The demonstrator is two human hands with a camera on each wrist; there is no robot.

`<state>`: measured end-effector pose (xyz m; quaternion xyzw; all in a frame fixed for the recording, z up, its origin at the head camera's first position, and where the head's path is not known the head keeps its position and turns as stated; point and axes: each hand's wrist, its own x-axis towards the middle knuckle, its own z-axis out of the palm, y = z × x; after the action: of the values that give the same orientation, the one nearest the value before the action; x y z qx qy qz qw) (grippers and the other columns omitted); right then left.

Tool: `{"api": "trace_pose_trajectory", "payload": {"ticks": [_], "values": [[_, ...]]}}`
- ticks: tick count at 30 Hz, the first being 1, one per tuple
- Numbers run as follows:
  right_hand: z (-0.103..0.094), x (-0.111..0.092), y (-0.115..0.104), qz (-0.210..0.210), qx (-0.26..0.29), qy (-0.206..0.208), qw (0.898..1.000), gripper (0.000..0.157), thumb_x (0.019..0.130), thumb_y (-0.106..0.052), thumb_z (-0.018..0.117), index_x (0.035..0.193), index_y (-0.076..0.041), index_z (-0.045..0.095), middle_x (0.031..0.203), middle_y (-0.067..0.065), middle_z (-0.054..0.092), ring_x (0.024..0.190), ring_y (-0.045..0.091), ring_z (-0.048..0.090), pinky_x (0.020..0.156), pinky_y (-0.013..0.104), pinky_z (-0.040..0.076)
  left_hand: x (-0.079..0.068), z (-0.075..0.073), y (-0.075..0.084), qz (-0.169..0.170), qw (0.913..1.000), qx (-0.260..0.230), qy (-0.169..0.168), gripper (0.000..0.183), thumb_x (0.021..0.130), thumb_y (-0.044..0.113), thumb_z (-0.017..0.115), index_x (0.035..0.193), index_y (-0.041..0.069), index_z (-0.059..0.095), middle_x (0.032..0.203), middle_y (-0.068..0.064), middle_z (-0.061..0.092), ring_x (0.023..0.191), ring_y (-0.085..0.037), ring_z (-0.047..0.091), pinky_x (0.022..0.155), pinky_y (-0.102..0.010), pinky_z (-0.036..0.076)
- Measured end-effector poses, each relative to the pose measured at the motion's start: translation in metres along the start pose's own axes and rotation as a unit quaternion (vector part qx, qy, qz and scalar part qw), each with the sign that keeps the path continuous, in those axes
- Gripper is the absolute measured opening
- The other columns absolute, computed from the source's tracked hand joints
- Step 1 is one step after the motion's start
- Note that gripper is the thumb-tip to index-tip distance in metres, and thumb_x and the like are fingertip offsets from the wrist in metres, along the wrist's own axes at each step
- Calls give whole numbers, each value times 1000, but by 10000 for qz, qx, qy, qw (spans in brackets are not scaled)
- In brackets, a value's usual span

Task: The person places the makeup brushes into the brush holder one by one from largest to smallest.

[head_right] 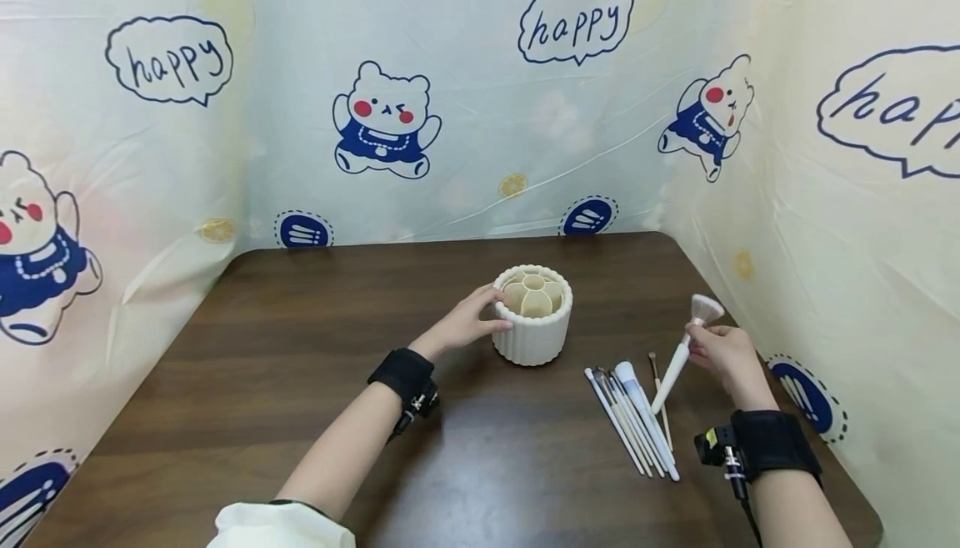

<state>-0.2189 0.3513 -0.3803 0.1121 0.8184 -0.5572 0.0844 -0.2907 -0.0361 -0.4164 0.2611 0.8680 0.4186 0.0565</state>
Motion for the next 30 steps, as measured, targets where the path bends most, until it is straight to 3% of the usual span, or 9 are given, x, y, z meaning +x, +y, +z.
{"api": "trace_pose_trajectory", "payload": {"ticks": [7, 10, 11, 15, 18, 22, 24, 30], "values": [[6, 2, -15, -483, 824, 335, 9949, 67, 97, -20, 50, 135, 27, 21, 74, -17, 56, 67, -8, 59, 65, 13, 54, -16, -18, -12, 234, 9996, 79, 118, 31, 84, 22, 73, 107, 9, 57, 127, -10, 52, 126, -25, 45, 105, -42, 39], [8, 7, -16, -758, 1227, 500, 9883, 62, 95, -19, 54, 133, 23, 29, 73, -17, 59, 68, -6, 61, 65, 13, 55, -22, -23, -15, 264, 9995, 83, 169, 30, 84, 21, 73, 106, 9, 57, 123, -9, 54, 124, -24, 46, 104, -43, 40], [8, 9, -15, -829, 1477, 591, 9838, 54, 94, -18, 57, 128, 20, 37, 72, -15, 60, 68, -4, 62, 64, 14, 55, -24, -24, -16, 258, 9995, 74, 175, 29, 84, 21, 73, 106, 9, 57, 123, -9, 54, 124, -24, 46, 104, -43, 40], [14, 8, -25, -1041, 1834, 846, 9738, 54, 92, -18, 60, 128, 17, 41, 74, -15, 60, 68, -4, 62, 63, 13, 55, -29, -27, -18, 257, 9995, 16, 183, 29, 84, 22, 74, 106, 10, 58, 122, -8, 55, 123, -24, 46, 103, -43, 41], [20, 3, -38, -1226, 2066, 960, 9660, 42, 91, -15, 62, 121, 10, 47, 76, -17, 60, 67, -5, 63, 64, 12, 54, -32, -29, -19, 198, 9996, 14, 223, 29, 83, 23, 74, 105, 11, 59, 122, -6, 55, 123, -22, 47, 103, -42, 41], [28, -1, -52, -1470, 2630, 1141, 9467, 10, 89, -6, 63, 95, -9, 56, 75, -14, 62, 65, -3, 64, 63, 12, 54, -36, -32, -21, 161, 9993, 109, 323, 29, 83, 24, 75, 104, 13, 59, 122, -5, 56, 122, -22, 48, 103, -42, 41], [31, -2, -57, -1550, 2670, 1266, 9427, 11, 88, -5, 64, 87, -15, 58, 75, -13, 62, 65, -3, 64, 62, 11, 53, -39, -33, -21, 164, 9991, 159, 365, 29, 82, 25, 75, 104, 13, 60, 122, -5, 56, 123, -22, 48, 103, -43, 41], [41, -5, -69, -1747, 2468, 1406, 9428, 10, 87, -7, 66, 90, -14, 58, 76, -13, 61, 66, -3, 61, 60, 9, 52, -45, -37, -23, 71, 9992, 81, 383, 27, 83, 24, 75, 103, 12, 60, 121, -5, 57, 123, -22, 47, 104, -42, 39]]}}
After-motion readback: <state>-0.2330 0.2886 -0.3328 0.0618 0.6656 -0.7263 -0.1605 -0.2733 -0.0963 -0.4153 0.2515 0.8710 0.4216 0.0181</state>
